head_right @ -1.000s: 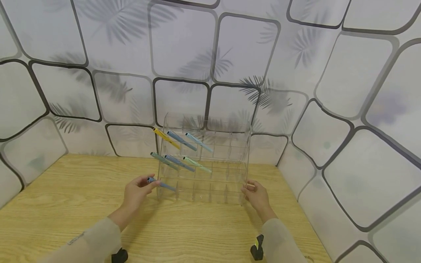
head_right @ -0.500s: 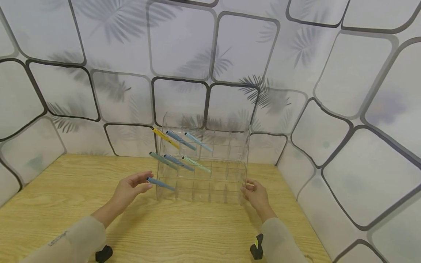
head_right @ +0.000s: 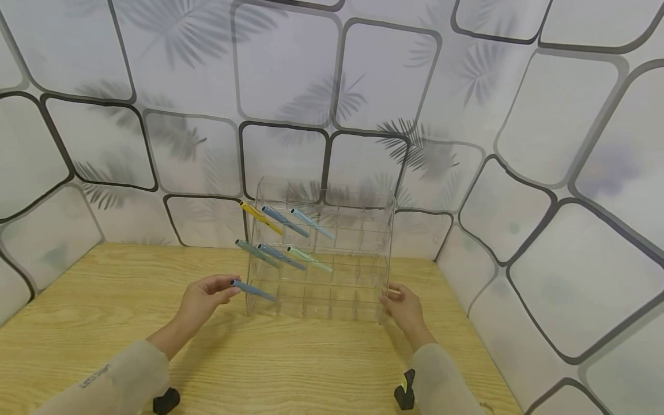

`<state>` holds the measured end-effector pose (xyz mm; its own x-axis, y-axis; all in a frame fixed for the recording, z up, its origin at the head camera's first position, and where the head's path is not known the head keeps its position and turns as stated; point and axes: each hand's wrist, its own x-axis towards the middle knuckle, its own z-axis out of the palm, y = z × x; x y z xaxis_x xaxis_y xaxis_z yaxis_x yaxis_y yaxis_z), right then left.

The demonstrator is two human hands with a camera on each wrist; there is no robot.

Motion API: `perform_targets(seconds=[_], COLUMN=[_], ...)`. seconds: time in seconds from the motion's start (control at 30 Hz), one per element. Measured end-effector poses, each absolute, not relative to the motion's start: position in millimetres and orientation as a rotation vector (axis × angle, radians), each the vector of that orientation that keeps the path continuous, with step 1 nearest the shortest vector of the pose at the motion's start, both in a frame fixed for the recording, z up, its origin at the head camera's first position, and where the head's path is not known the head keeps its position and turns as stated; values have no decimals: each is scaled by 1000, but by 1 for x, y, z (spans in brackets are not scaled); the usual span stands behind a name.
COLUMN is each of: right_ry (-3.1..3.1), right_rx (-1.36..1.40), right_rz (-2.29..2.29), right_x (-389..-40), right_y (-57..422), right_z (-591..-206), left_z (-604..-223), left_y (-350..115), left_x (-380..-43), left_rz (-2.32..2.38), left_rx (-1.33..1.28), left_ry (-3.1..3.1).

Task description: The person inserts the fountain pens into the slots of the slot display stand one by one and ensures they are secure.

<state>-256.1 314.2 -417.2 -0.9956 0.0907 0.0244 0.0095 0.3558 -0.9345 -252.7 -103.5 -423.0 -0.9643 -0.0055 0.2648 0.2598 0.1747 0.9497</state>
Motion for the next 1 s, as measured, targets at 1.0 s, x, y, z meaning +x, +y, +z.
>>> perform_targets(seconds=[1.0], right_ry=[-2539], right_rx=[-62], right_rz=[1726], right_x=[-259], right_y=[317], right_z=[-421], left_z=[-412], left_y=[-116], left_x=[-255], left_rz=[-1736], left_rx=[-444], left_ry=[-2389])
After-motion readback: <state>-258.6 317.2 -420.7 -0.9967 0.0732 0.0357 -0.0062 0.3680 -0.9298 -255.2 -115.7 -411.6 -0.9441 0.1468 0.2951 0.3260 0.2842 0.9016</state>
